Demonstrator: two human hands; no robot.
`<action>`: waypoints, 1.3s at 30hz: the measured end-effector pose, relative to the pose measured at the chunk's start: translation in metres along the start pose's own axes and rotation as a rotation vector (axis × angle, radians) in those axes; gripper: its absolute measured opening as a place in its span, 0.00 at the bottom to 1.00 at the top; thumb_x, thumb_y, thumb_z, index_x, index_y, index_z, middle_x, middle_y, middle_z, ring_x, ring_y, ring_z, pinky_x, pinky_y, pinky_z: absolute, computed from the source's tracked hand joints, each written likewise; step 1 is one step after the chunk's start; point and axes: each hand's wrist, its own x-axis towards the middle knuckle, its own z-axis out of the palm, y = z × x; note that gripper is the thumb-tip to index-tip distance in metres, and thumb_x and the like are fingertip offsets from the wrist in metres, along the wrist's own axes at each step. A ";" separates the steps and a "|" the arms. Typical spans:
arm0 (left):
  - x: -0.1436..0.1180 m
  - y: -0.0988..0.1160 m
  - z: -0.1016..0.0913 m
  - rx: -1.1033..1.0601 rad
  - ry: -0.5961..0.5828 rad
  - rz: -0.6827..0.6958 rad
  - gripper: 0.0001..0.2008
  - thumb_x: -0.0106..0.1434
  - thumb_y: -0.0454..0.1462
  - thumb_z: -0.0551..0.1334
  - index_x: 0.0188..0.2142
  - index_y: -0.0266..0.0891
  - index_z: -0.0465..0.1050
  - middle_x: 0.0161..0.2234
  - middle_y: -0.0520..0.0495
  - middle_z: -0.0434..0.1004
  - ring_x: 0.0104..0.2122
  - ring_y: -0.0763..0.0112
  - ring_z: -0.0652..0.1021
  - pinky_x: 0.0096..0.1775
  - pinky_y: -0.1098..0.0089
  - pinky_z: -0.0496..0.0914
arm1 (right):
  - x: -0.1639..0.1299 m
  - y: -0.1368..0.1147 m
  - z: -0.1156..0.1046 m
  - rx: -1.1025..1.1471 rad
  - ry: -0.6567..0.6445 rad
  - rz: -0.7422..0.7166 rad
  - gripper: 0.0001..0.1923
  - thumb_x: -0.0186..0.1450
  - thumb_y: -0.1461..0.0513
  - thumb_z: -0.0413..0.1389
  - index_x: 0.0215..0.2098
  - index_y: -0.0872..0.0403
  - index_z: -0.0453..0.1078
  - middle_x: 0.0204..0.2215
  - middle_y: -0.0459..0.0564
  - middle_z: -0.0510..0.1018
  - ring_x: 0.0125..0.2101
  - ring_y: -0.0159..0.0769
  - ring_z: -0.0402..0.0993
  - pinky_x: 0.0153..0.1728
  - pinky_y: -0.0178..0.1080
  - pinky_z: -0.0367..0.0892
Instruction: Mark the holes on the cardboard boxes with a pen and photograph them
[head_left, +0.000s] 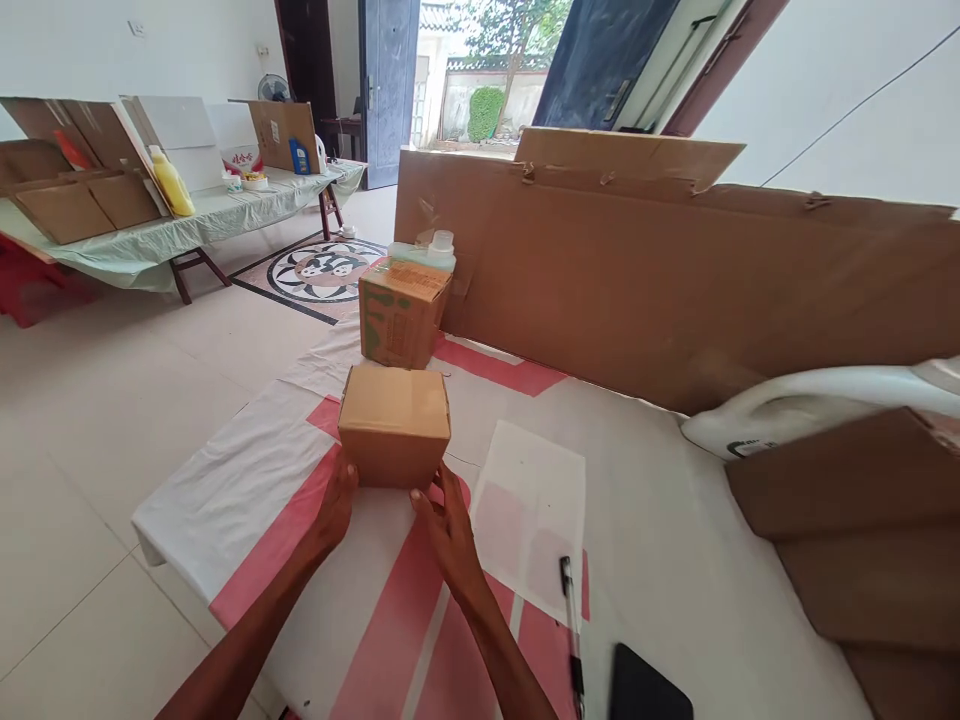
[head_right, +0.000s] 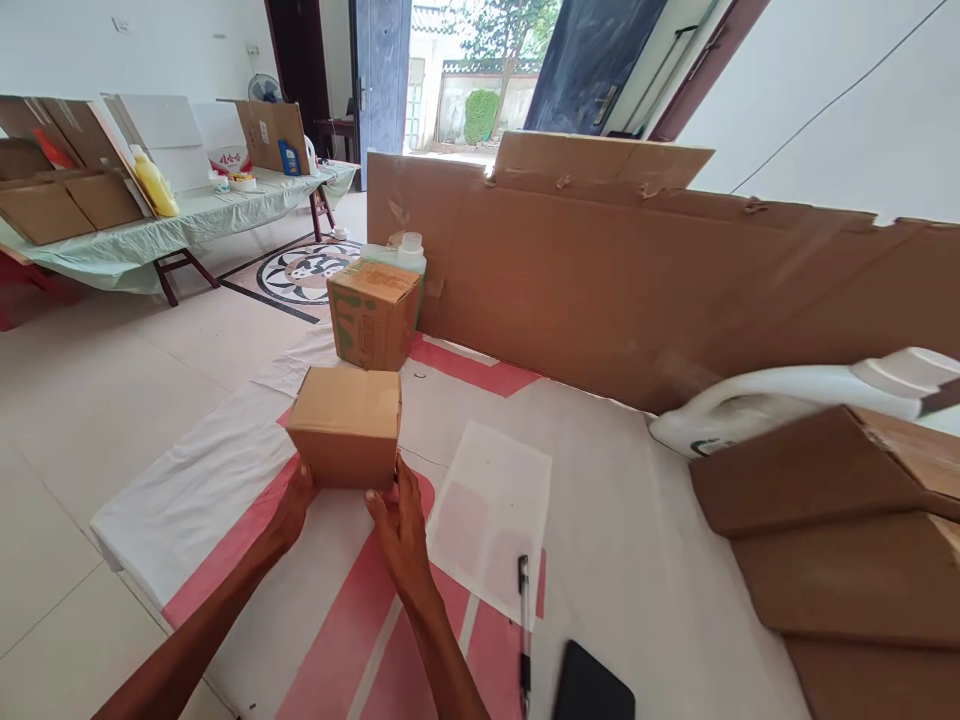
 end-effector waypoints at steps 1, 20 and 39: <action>-0.021 0.004 -0.001 0.013 -0.028 -0.001 0.39 0.69 0.66 0.50 0.67 0.46 0.68 0.67 0.40 0.71 0.70 0.46 0.66 0.67 0.48 0.65 | -0.017 -0.003 -0.010 -0.023 0.027 0.012 0.35 0.73 0.42 0.53 0.73 0.43 0.58 0.69 0.56 0.65 0.68 0.50 0.64 0.58 0.52 0.72; -0.115 0.009 -0.008 0.250 -0.338 0.042 0.33 0.76 0.59 0.45 0.69 0.45 0.65 0.63 0.37 0.69 0.63 0.51 0.70 0.64 0.49 0.64 | -0.121 0.005 -0.066 -0.041 0.261 0.047 0.30 0.74 0.42 0.51 0.64 0.48 0.71 0.63 0.57 0.73 0.62 0.50 0.71 0.59 0.53 0.68; -0.131 0.086 0.003 0.291 -0.390 0.497 0.41 0.71 0.66 0.45 0.65 0.41 0.70 0.54 0.37 0.70 0.53 0.50 0.71 0.52 0.53 0.70 | -0.171 -0.060 -0.090 -0.300 0.470 -0.254 0.17 0.77 0.50 0.52 0.51 0.50 0.76 0.44 0.51 0.80 0.42 0.38 0.77 0.41 0.39 0.70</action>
